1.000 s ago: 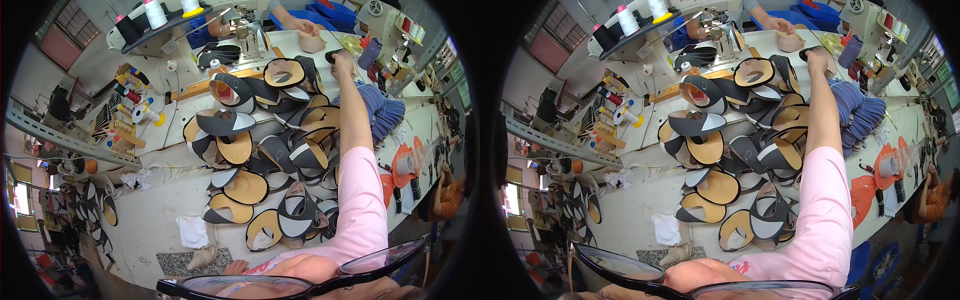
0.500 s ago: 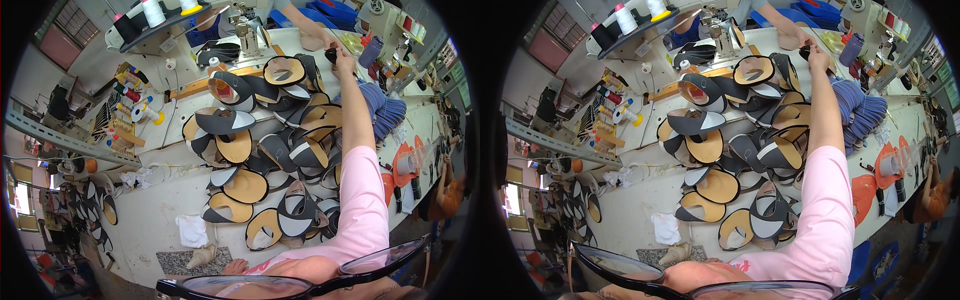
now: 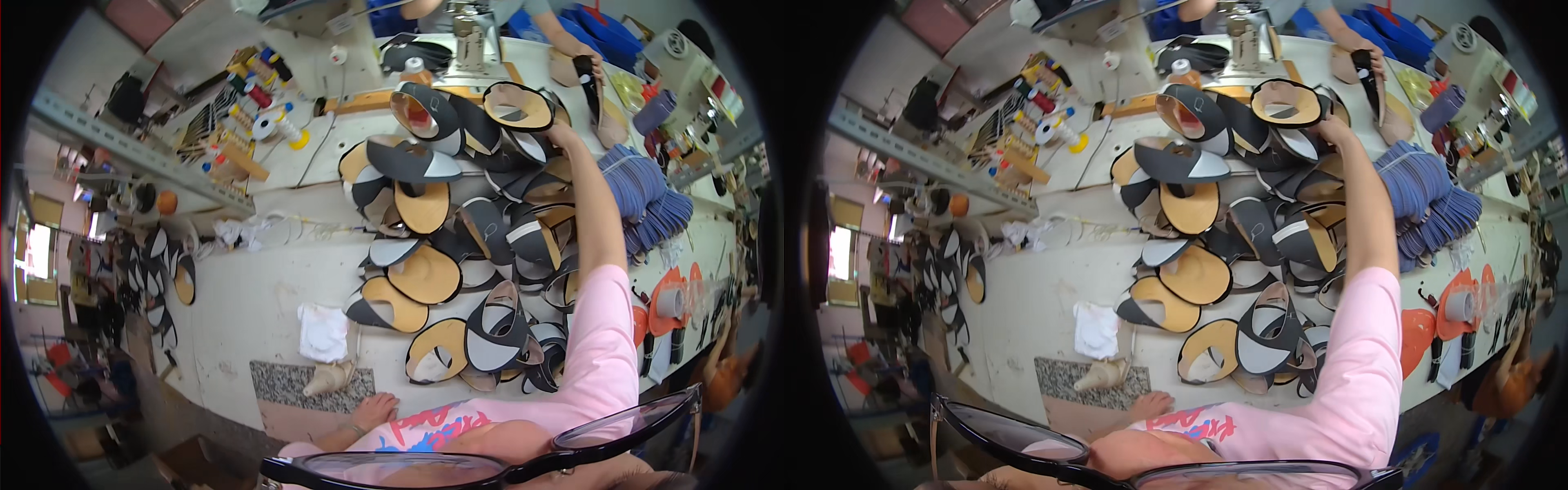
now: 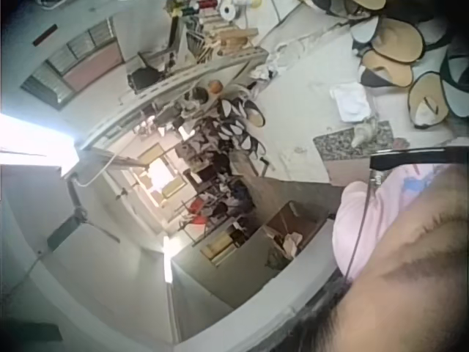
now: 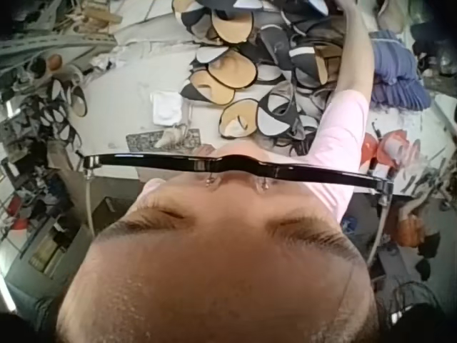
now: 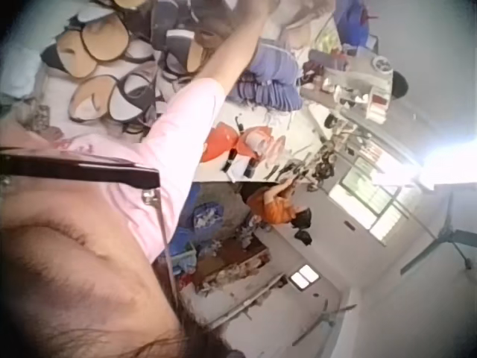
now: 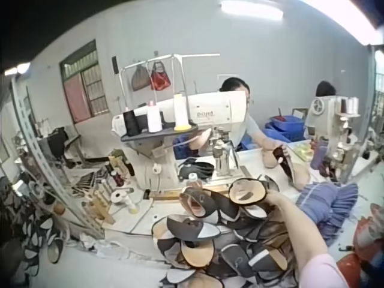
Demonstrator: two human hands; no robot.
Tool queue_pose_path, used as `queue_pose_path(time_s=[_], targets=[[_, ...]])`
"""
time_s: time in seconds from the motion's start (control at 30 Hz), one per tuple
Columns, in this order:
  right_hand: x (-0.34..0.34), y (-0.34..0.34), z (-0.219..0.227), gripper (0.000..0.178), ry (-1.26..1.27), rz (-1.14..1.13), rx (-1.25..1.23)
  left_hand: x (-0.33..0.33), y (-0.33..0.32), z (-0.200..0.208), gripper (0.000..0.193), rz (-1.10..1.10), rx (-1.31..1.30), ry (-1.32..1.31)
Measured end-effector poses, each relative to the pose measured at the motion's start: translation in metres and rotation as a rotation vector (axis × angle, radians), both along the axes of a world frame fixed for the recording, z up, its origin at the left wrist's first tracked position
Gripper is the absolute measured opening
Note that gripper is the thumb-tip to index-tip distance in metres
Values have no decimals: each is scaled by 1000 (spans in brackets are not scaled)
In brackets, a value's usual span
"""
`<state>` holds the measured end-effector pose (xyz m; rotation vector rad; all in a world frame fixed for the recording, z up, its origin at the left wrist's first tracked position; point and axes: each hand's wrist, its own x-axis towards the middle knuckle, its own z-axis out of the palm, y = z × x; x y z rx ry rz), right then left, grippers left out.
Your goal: The person selects shoe components from a pile, moves to a workstation, and attaches shoe uppers to insoles by hand and with a hammer.
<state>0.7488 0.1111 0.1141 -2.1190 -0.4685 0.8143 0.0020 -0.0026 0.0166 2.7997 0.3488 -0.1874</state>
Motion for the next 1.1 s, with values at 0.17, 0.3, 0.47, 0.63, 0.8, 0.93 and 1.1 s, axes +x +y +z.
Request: queue_pose_path(time_s=[0.17,0.3,0.47,0.63,0.8,0.93,1.1], targets=[[-63,2,32,60,-10,357,220,4,-1,-5,31,12,-155,34],[-170,6,94,70,-13,648,64,0,-4,-7,30,25,-143,-38],[-267,-19,112,63,-157,986,85,1,-5,-12,29,23,-156,-73],[-335,-51,153,58,-130,1240,-168,-8,-8,-16,28,46,-176,-150],[-357,-81,157,63,-185,1440,-234,-5,3,-4,28,46,-114,-185],[-356,-99,144,59,-156,1414,-31,-10,-2,-13,30,61,-169,-192],[-320,-67,150,42,-321,1087,221,-17,-8,-24,30,38,-125,-167]])
